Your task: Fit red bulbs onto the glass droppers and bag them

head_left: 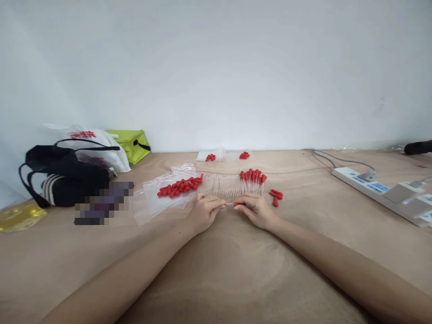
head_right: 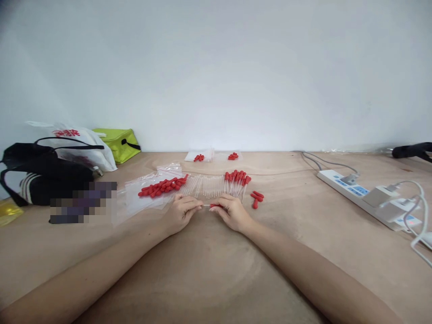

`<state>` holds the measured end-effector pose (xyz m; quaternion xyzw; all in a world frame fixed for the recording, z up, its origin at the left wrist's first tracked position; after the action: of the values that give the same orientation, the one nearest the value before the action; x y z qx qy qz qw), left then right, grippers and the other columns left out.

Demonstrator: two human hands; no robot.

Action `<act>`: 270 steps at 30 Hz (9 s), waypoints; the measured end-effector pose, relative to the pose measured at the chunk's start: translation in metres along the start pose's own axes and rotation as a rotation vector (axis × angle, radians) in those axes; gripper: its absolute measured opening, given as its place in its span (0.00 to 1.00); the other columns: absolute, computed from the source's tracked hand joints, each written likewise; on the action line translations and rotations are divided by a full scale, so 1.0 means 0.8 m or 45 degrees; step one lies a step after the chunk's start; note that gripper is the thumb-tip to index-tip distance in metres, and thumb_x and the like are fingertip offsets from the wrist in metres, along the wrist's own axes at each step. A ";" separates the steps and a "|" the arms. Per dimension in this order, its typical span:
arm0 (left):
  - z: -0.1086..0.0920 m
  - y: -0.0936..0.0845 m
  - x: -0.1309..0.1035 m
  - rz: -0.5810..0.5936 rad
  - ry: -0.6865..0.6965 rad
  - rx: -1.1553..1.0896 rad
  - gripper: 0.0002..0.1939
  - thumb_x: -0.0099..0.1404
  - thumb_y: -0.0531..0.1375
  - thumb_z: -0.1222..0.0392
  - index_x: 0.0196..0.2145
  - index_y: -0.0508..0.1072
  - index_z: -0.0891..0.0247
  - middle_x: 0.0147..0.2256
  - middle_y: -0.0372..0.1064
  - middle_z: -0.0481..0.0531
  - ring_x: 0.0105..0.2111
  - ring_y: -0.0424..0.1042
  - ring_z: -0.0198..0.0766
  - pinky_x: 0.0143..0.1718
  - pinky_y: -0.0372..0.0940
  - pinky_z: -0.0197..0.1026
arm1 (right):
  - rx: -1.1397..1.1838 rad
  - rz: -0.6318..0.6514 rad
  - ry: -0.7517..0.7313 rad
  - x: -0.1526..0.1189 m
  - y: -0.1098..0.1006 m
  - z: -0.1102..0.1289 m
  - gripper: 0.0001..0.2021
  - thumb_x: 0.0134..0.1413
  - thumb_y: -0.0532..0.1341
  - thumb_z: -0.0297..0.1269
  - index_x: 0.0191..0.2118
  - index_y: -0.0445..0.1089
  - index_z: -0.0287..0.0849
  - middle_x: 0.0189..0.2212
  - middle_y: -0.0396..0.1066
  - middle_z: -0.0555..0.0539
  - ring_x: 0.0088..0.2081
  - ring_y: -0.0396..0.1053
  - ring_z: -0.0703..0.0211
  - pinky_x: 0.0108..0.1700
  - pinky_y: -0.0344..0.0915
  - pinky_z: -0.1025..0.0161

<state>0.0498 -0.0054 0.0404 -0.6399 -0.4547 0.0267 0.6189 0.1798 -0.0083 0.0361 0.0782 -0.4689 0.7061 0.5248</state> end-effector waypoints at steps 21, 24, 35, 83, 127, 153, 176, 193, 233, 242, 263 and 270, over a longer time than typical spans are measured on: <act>-0.016 0.002 -0.004 -0.033 0.110 0.043 0.11 0.62 0.50 0.67 0.32 0.71 0.61 0.28 0.73 0.47 0.27 0.68 0.33 0.32 0.46 0.41 | -0.316 0.076 -0.196 -0.002 0.012 0.012 0.07 0.53 0.55 0.37 0.33 0.67 0.41 0.28 0.70 0.47 0.31 0.65 0.61 0.35 0.59 0.62; -0.016 0.004 -0.004 -0.034 0.100 0.059 0.11 0.61 0.50 0.67 0.31 0.72 0.61 0.28 0.73 0.47 0.26 0.68 0.33 0.32 0.47 0.41 | -0.334 0.085 -0.198 -0.001 0.016 0.013 0.07 0.54 0.54 0.37 0.33 0.67 0.41 0.28 0.70 0.47 0.31 0.65 0.62 0.35 0.58 0.62; -0.006 0.004 0.000 -0.054 -0.048 -0.043 0.12 0.64 0.49 0.61 0.32 0.72 0.61 0.31 0.74 0.48 0.29 0.70 0.34 0.35 0.51 0.41 | -0.056 0.035 -0.031 0.011 0.010 0.006 0.09 0.53 0.55 0.40 0.32 0.69 0.42 0.28 0.70 0.47 0.32 0.65 0.61 0.37 0.60 0.62; 0.026 0.006 0.004 0.031 -0.396 -0.144 0.20 0.65 0.44 0.54 0.30 0.72 0.63 0.29 0.71 0.51 0.32 0.69 0.38 0.33 0.62 0.38 | -0.651 0.037 0.793 0.028 -0.089 -0.130 0.08 0.43 0.57 0.41 0.25 0.71 0.44 0.24 0.70 0.52 0.28 0.66 0.62 0.35 0.56 0.63; 0.025 0.007 0.005 0.012 -0.410 -0.210 0.21 0.65 0.45 0.51 0.29 0.73 0.63 0.28 0.70 0.51 0.32 0.68 0.38 0.35 0.60 0.38 | -1.292 0.187 0.843 0.036 -0.049 -0.084 0.16 0.52 0.49 0.38 0.27 0.70 0.38 0.27 0.70 0.40 0.36 0.65 0.50 0.39 0.49 0.53; 0.032 0.002 0.004 -0.053 -0.494 -0.264 0.16 0.62 0.49 0.54 0.36 0.72 0.64 0.33 0.71 0.52 0.34 0.69 0.39 0.36 0.61 0.40 | -0.877 0.315 1.054 0.041 -0.059 -0.063 0.17 0.54 0.45 0.41 0.29 0.69 0.40 0.31 0.71 0.42 0.36 0.67 0.50 0.39 0.54 0.54; 0.058 -0.023 0.003 -0.194 -0.315 -0.199 0.11 0.62 0.48 0.62 0.33 0.69 0.65 0.28 0.66 0.51 0.29 0.66 0.35 0.33 0.61 0.37 | -0.499 -0.243 0.934 -0.065 -0.134 -0.133 0.18 0.48 0.52 0.49 0.29 0.69 0.40 0.24 0.69 0.47 0.26 0.64 0.61 0.28 0.57 0.65; 0.035 -0.004 0.003 0.007 -0.161 -0.125 0.11 0.64 0.48 0.61 0.35 0.69 0.63 0.32 0.68 0.52 0.33 0.67 0.37 0.35 0.61 0.38 | -0.107 -0.242 0.355 -0.003 -0.067 -0.039 0.13 0.53 0.52 0.39 0.42 0.65 0.41 0.33 0.67 0.44 0.33 0.64 0.60 0.35 0.62 0.62; -0.008 0.002 -0.004 -0.024 0.232 0.048 0.13 0.63 0.47 0.67 0.35 0.71 0.67 0.27 0.69 0.53 0.27 0.68 0.35 0.28 0.64 0.35 | -0.521 0.097 -0.226 0.008 0.018 0.012 0.09 0.54 0.53 0.37 0.31 0.68 0.40 0.25 0.69 0.47 0.29 0.64 0.61 0.32 0.54 0.63; -0.003 0.009 -0.001 -0.002 0.131 -0.034 0.12 0.63 0.47 0.67 0.36 0.70 0.67 0.29 0.70 0.54 0.30 0.69 0.36 0.31 0.64 0.36 | -0.257 0.114 -0.079 0.018 0.019 0.004 0.08 0.53 0.54 0.37 0.32 0.68 0.40 0.27 0.70 0.47 0.30 0.65 0.61 0.36 0.57 0.61; 0.007 0.001 0.007 -0.004 -0.093 -0.137 0.09 0.62 0.53 0.61 0.38 0.70 0.64 0.34 0.68 0.52 0.35 0.67 0.36 0.38 0.62 0.39 | -0.234 -0.400 0.901 0.036 -0.148 -0.160 0.11 0.43 0.58 0.41 0.32 0.63 0.40 0.17 0.62 0.54 0.22 0.62 0.64 0.26 0.56 0.67; 0.008 0.003 0.008 0.028 -0.101 -0.129 0.09 0.62 0.52 0.61 0.34 0.71 0.64 0.33 0.67 0.52 0.33 0.67 0.36 0.36 0.62 0.38 | -0.679 -0.176 0.844 0.044 -0.106 -0.158 0.10 0.47 0.55 0.43 0.33 0.65 0.43 0.21 0.68 0.51 0.27 0.65 0.60 0.31 0.54 0.65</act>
<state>0.0510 0.0034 0.0401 -0.6737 -0.4726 0.0356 0.5670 0.2817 0.1100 0.0373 -0.2600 -0.4348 0.5102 0.6950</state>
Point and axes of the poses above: each hand's wrist, its own x-axis towards the middle knuckle, its own y-axis out of the palm, z = x × y, the point moved 7 cm from there along x, towards the middle knuckle
